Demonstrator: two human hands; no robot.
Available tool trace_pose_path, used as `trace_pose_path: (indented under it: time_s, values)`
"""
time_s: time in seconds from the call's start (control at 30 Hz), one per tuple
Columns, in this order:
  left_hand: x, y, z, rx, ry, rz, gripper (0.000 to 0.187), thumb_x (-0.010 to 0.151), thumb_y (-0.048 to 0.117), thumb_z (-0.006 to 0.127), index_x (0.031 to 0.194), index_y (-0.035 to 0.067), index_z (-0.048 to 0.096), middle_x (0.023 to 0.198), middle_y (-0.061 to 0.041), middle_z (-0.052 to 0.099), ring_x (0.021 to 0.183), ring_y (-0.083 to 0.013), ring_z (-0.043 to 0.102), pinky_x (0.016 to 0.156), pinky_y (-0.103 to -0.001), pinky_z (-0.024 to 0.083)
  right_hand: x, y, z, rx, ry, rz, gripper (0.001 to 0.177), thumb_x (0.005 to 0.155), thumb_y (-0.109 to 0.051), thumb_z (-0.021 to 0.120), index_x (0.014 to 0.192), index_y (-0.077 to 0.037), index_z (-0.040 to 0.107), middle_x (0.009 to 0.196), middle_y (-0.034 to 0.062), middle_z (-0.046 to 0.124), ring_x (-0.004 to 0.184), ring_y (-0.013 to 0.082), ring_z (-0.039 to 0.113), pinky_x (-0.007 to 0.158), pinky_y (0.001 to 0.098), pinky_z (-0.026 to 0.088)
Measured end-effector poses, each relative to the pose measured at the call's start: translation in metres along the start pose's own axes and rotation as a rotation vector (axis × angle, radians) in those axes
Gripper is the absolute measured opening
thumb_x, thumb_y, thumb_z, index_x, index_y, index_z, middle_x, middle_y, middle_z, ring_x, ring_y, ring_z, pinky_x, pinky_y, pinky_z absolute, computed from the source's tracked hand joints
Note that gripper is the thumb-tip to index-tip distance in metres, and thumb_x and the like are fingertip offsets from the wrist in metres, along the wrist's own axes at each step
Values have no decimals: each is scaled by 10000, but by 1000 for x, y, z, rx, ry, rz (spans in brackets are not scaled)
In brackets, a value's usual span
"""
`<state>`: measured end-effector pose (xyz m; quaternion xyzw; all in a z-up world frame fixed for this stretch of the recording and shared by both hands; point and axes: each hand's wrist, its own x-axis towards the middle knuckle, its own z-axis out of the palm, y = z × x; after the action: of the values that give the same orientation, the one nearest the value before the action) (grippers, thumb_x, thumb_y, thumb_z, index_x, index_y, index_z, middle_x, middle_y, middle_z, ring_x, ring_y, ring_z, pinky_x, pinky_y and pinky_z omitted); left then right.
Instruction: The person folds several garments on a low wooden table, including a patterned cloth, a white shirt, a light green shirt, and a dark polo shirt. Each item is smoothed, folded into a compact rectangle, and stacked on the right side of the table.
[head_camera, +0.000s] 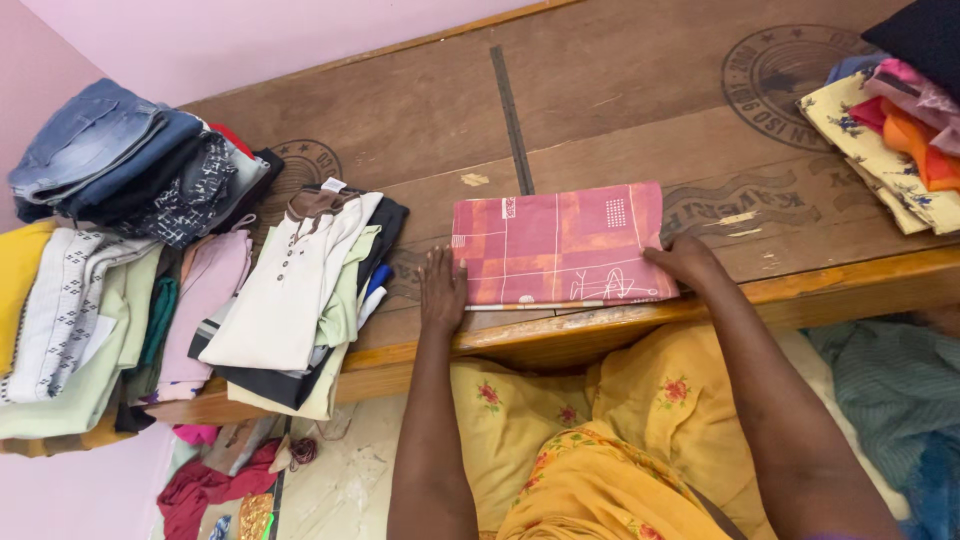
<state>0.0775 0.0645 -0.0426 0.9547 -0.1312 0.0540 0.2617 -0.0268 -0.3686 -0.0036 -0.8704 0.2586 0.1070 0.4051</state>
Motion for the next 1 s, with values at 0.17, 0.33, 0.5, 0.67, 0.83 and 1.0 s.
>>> trace_pose_path:
  time_s: [0.17, 0.33, 0.5, 0.67, 0.83, 1.0]
  values:
    - [0, -10, 7, 14, 15, 11, 683, 1075, 505, 291, 1574, 45, 373, 1664, -181, 300, 1573, -326, 188, 1279, -471, 63, 41, 32, 15, 1135, -299, -79, 465, 916, -129, 725, 1293, 107, 589, 1244, 247, 669, 1026, 279, 717, 925, 422, 590]
    - [-4, -10, 2, 57, 36, 54, 661, 1078, 486, 297, 1543, 33, 420, 1651, -207, 326, 1564, -344, 215, 1277, -500, 80, 63, 43, 37, 1422, -482, 34, 465, 875, -78, 741, 1281, 50, 553, 1159, 177, 731, 1028, 253, 739, 936, 387, 618]
    - [-6, 1, -7, -2, 28, 29, 643, 1088, 475, 272, 1539, 51, 445, 1660, -202, 310, 1572, -336, 219, 1292, -485, 83, 49, 20, 25, 1315, -500, 14, 380, 963, -104, 642, 1273, 99, 556, 1111, 199, 740, 937, 252, 761, 799, 362, 650]
    - [-10, 17, -20, -75, 19, 19, 656, 1095, 484, 217, 1545, 55, 427, 1666, -187, 294, 1570, -322, 197, 1276, -476, 71, -5, -35, -57, 1266, -411, -166, 357, 1023, -126, 614, 1260, 124, 521, 1049, 217, 729, 865, 245, 762, 738, 347, 645]
    - [-13, 24, -25, -53, -17, -29, 636, 1088, 481, 191, 1543, 102, 421, 1666, -162, 271, 1560, -300, 178, 1264, -461, 59, -42, -94, -151, 1187, -288, -278, 278, 1047, -110, 511, 1249, 81, 486, 1031, 206, 721, 922, 265, 769, 805, 364, 618]
    - [-12, 19, -20, -6, 14, -2, 624, 1097, 475, 210, 1544, 107, 444, 1673, -159, 290, 1574, -290, 203, 1285, -463, 82, -19, -131, -230, 1164, -278, -415, 257, 1059, -102, 492, 1167, 94, 619, 1107, 212, 743, 972, 270, 776, 833, 336, 628]
